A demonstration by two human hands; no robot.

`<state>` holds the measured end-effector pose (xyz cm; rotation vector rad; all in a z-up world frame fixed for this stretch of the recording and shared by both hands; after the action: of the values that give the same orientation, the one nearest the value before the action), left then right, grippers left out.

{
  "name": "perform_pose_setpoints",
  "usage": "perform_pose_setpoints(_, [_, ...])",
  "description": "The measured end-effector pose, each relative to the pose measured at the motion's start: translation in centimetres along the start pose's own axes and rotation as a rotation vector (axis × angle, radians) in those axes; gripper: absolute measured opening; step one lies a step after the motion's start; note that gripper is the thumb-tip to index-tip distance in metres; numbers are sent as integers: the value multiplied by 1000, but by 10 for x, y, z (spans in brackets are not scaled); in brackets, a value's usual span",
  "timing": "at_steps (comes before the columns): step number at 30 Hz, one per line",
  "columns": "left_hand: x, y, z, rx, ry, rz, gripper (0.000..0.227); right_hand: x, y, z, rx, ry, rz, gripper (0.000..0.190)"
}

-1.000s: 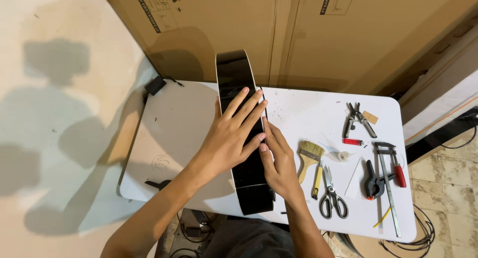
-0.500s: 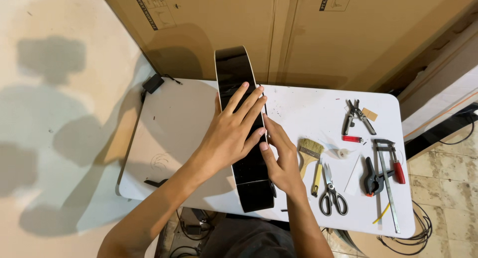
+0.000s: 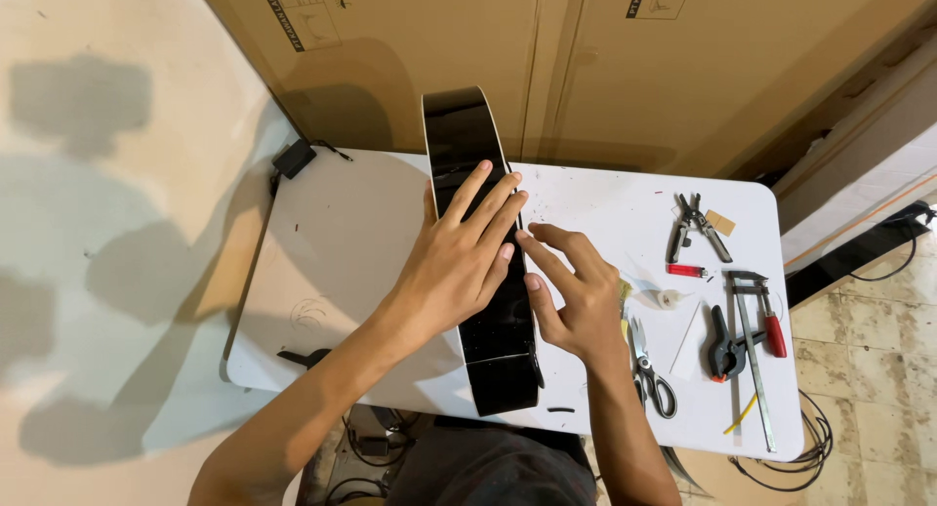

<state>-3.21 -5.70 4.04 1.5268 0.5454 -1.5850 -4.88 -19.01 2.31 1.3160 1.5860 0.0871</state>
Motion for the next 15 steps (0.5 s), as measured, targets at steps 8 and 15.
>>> perform_pose_setpoints(8, [-3, 0, 0, 6, -4, 10, 52, -11, 1, 4, -12, 42, 88, 41])
perform_pose_setpoints(15, [2, -1, 1, 18, 16, 3, 54, 23, -111, 104, 378, 462, 359, 28])
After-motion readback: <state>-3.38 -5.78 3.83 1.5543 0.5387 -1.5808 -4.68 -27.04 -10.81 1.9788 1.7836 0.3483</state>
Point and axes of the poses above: each hand's wrist, its own y-axis towards the middle knuckle, its own x-axis out of the palm, z = x × y, the point moved 7 cm from there along y, towards the middle knuckle, and after that the axes turned 8 degrees about -z, right-handed, at the moved point
